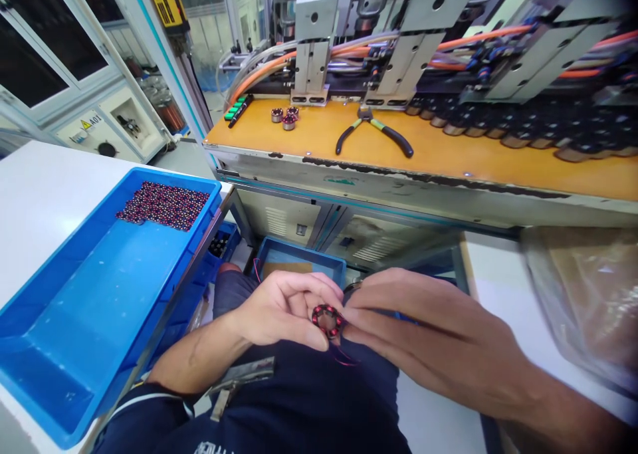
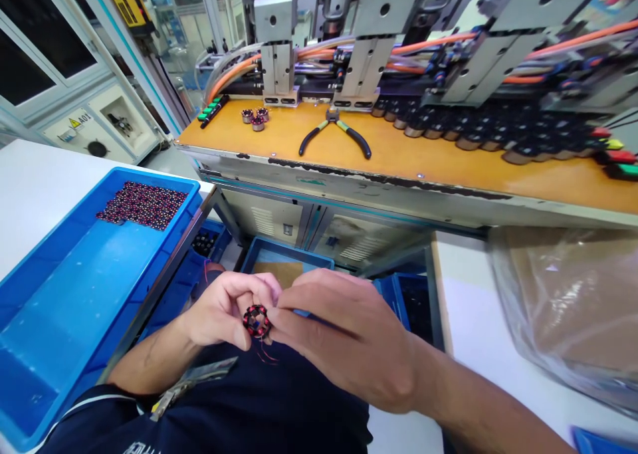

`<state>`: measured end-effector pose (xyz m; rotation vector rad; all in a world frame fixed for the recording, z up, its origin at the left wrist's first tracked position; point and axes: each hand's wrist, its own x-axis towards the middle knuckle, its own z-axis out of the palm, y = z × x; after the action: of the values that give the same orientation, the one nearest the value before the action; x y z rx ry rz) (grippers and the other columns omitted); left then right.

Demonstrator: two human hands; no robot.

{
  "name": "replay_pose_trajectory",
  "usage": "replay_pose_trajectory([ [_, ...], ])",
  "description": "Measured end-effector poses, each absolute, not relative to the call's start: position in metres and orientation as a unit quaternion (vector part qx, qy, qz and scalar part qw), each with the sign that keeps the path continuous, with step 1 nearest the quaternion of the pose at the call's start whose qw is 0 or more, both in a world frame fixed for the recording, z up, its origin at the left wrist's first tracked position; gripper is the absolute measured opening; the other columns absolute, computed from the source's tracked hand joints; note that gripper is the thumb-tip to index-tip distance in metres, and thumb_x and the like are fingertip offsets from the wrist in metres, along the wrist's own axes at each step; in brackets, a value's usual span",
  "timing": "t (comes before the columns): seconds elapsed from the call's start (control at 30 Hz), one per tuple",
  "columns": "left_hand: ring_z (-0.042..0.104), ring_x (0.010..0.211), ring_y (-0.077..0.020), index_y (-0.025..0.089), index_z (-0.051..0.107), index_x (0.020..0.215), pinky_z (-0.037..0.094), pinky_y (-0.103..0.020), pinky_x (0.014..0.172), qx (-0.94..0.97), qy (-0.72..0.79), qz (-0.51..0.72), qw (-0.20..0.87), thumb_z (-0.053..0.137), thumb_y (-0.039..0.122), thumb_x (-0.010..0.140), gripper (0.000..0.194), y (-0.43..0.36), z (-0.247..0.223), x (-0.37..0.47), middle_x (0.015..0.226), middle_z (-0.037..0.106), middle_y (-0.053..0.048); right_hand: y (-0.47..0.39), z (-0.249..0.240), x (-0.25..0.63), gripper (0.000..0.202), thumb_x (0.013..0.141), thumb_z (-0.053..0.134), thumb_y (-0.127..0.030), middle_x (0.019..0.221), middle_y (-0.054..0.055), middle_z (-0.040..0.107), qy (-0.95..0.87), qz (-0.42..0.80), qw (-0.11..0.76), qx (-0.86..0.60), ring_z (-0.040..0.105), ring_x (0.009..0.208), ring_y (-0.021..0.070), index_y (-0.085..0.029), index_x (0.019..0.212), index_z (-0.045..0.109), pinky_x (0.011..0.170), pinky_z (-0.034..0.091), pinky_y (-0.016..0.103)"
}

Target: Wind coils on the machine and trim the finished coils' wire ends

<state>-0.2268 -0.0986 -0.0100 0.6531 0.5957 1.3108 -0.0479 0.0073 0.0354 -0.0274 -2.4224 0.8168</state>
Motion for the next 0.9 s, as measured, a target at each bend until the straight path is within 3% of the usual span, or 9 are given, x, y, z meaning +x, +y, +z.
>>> replay_pose_trajectory([
  [0.27, 0.066, 0.069, -0.0083, 0.017, 0.077, 0.089, 0.056, -0.019, 0.066, 0.32, 0.308, 0.6, 0.666, 0.094, 0.01, 0.045, 0.047, -0.097, -0.013, -0.228, 0.098, 0.063, -0.003, 0.008, 0.029, -0.05, 0.01, 0.092, 0.06, -0.011, 0.087, 0.004, 0.07, -0.908, 0.257, 0.332, 0.0, 0.065, 0.079, 0.0146, -0.019, 0.096, 0.065, 0.069, 0.052, 0.027],
  [0.43, 0.061, 0.076, -0.0072, 0.022, 0.078, 0.098, 0.053, -0.018, 0.069, 0.43, 0.333, 0.639, 0.544, 0.089, 0.009, 0.056, 0.045, -0.095, -0.013, -0.228, 0.098, 0.061, -0.004, -0.002, 0.019, -0.052, 0.011, 0.091, 0.059, -0.009, 0.084, 0.004, 0.068, -0.876, 0.296, 0.379, -0.044, 0.066, 0.077, 0.0132, -0.018, 0.096, 0.065, 0.069, 0.056, 0.024],
  [0.6, 0.062, 0.091, -0.0135, 0.026, 0.076, 0.107, 0.054, -0.025, 0.079, 0.492, 0.368, 0.653, 0.443, 0.085, 0.007, 0.063, 0.049, -0.095, -0.012, -0.227, 0.103, 0.062, -0.006, -0.011, 0.011, -0.062, 0.012, 0.087, 0.057, -0.006, 0.077, 0.002, 0.064, -0.845, 0.318, 0.418, -0.101, 0.064, 0.068, 0.0105, -0.018, 0.089, 0.06, 0.063, 0.055, 0.019],
  [0.7, 0.063, 0.084, -0.0127, 0.023, 0.071, 0.115, 0.054, -0.025, 0.078, 0.48, 0.398, 0.624, 0.47, 0.088, 0.011, 0.06, 0.059, -0.098, -0.011, -0.23, 0.099, 0.065, -0.005, -0.011, 0.008, -0.063, 0.012, 0.087, 0.055, -0.007, 0.075, 0.002, 0.064, -0.854, 0.273, 0.43, -0.104, 0.065, 0.067, 0.0111, -0.018, 0.087, 0.058, 0.061, 0.054, 0.019],
  [0.8, 0.062, 0.068, -0.0087, 0.015, 0.067, 0.111, 0.052, -0.02, 0.067, 0.445, 0.417, 0.567, 0.553, 0.081, 0.02, 0.073, 0.041, -0.103, -0.011, -0.233, 0.079, 0.065, -0.002, -0.01, 0.007, -0.061, 0.011, 0.089, 0.054, -0.008, 0.076, 0.003, 0.065, -0.863, 0.247, 0.429, -0.101, 0.066, 0.068, 0.0113, -0.018, 0.087, 0.058, 0.062, 0.054, 0.02],
  [0.9, 0.065, 0.065, -0.0086, 0.014, 0.065, 0.109, 0.054, -0.019, 0.063, 0.416, 0.385, 0.582, 0.583, 0.07, 0.018, 0.085, 0.025, -0.106, -0.012, -0.232, 0.076, 0.066, -0.001, -0.011, 0.005, -0.061, 0.009, 0.09, 0.055, -0.01, 0.078, 0.003, 0.065, -0.866, 0.227, 0.431, -0.112, 0.066, 0.069, 0.011, -0.017, 0.088, 0.059, 0.063, 0.054, 0.02],
])
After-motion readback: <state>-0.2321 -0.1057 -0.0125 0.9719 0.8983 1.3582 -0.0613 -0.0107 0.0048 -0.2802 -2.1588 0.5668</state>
